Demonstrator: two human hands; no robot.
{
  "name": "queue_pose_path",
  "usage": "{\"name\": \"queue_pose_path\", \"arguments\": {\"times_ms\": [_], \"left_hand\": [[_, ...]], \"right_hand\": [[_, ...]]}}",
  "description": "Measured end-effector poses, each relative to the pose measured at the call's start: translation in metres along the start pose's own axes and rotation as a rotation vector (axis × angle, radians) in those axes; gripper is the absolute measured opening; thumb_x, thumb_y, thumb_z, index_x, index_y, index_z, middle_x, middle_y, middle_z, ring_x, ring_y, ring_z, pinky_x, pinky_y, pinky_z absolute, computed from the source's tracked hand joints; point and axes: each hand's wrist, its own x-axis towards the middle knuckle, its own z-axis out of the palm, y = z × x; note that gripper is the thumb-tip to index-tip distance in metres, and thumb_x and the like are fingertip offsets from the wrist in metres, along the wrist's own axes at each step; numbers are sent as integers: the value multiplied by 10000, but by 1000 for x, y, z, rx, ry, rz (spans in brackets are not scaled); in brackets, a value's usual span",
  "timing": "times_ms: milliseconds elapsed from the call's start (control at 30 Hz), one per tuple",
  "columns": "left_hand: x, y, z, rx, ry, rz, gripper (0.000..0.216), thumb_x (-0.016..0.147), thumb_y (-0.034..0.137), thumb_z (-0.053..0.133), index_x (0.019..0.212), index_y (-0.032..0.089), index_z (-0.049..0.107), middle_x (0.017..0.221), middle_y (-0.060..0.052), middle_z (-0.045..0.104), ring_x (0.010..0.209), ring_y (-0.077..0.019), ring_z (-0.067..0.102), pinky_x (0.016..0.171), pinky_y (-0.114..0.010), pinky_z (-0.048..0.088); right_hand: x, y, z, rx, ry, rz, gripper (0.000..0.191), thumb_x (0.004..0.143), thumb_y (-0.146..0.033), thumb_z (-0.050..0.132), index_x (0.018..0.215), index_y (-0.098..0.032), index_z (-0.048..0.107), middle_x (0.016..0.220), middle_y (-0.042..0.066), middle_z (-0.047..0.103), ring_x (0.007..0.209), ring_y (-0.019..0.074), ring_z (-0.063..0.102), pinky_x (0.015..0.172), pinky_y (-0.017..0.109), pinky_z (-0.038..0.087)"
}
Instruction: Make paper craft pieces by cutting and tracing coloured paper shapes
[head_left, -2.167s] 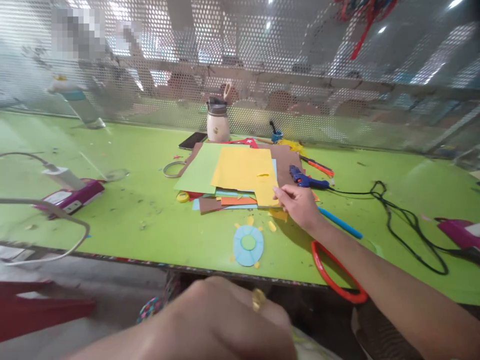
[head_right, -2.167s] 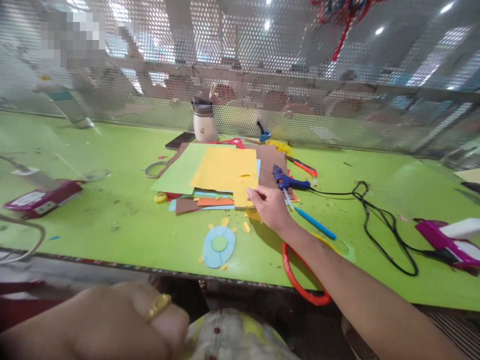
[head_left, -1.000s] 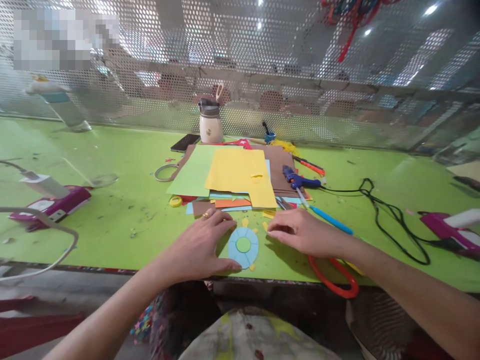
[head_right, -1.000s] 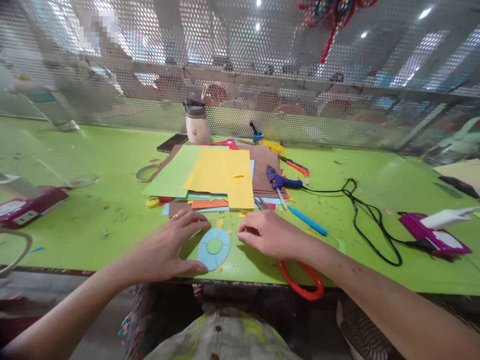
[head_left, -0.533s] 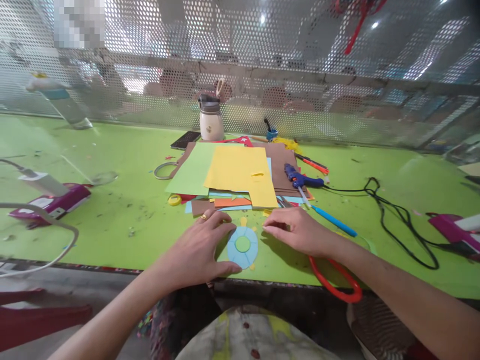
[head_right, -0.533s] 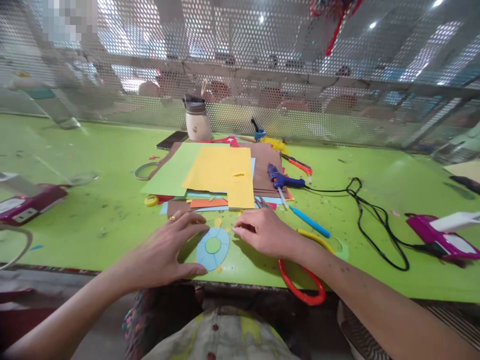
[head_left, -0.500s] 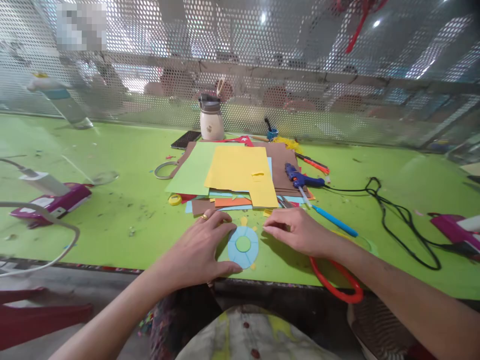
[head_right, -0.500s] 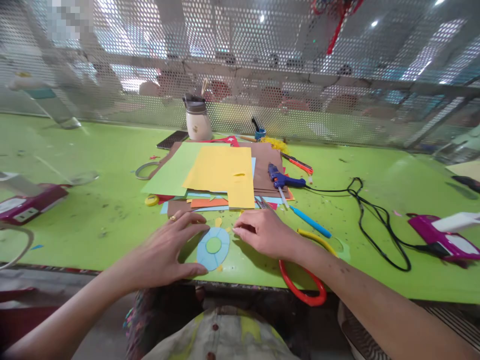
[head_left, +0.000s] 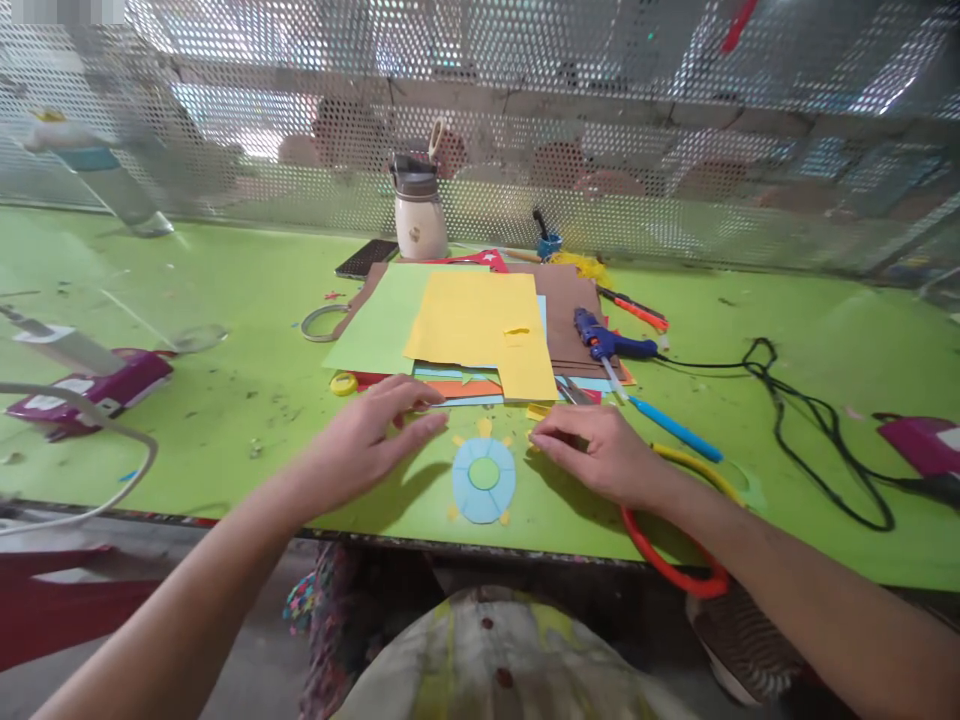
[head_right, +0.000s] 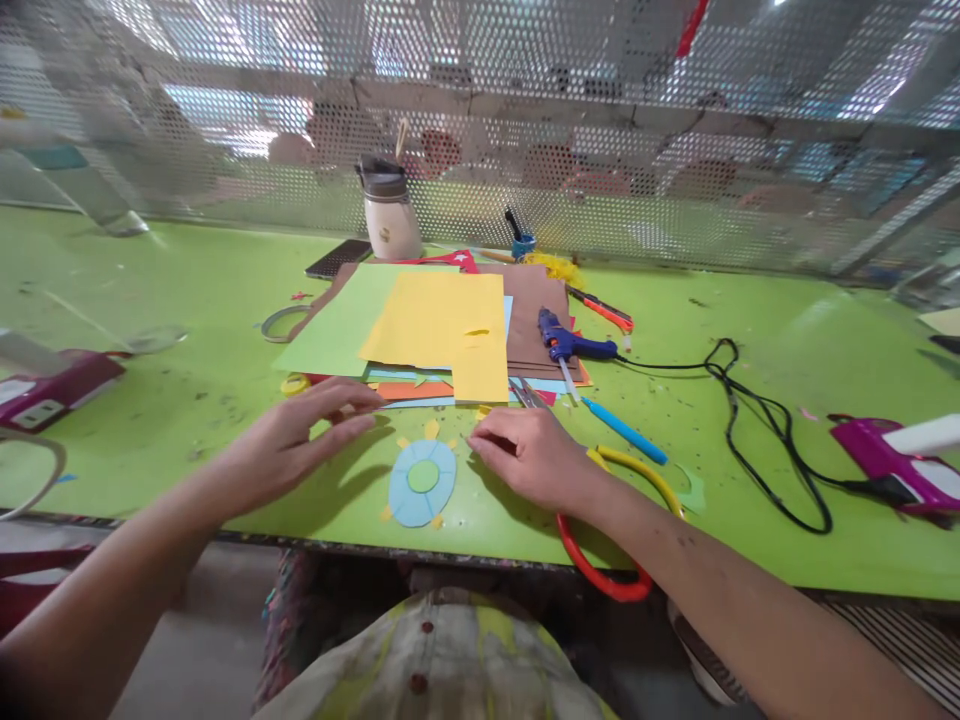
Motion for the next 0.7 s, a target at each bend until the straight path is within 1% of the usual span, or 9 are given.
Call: {"name": "queue_pose_path", "arguments": {"times_ms": [33,100,167,233,367,500,600,700], "left_hand": [[2,-1,-2,-3,18,-10,355,938,439,423,1055,176,630,1042,-83,643,919,-212,598,778,-333,474],[5,-3,-2,-9,22,17,311,933,390,436,983,173,654,990,-75,663,902,-208,604,793,-334,464],[4,-4,3,-30,12,63,284,923,352,451,935,170,667,972,-78,670,920,-212,602,820,-338,458],[1,-3,8,-48,2,69,271,911,341,467,904,166,674,941,-76,675,900,-208,604,808,-332,458],[-6,-1,16,-25,-7,-36,252,881,347,504,865,166,679,845,-56,674,798,-200,601,714,-318,448],[-16,4,24,20,51,-119,280,892,380,478,807,182,657,815,-45,630,764,-204,575,696,-335,429],[-26,13,34,111,97,-171,322,897,446,464,778,193,624,854,-52,575,822,-230,552,731,-368,427],[-33,22,46,262,119,-171,328,864,514,505,788,201,564,862,-54,528,881,-274,521,763,-412,422]], "right_hand": [[0,0,0,6,7,-7,148,906,-175,564,800,-169,667,720,23,648,660,146,580,637,257,427],[-1,0,1,16,10,-25,124,893,-166,583,800,-164,665,717,20,642,660,142,576,636,253,426],[-2,0,2,20,12,-42,106,883,-159,599,799,-159,664,715,20,637,664,141,573,640,253,423],[-2,0,3,20,14,-54,102,879,-151,602,798,-152,662,714,22,630,664,139,567,640,253,419],[-3,0,5,12,16,-68,105,886,-135,585,815,-145,661,726,25,616,673,139,561,644,253,421],[-3,2,6,-7,29,-60,120,901,-137,568,827,-137,663,740,33,615,685,144,566,649,260,424],[-3,1,7,-23,25,-57,124,906,-137,564,836,-131,666,742,39,621,694,150,571,658,266,429],[-3,-3,7,-39,-4,-66,127,906,-140,570,828,-128,669,729,36,613,700,153,569,666,269,428]]}}
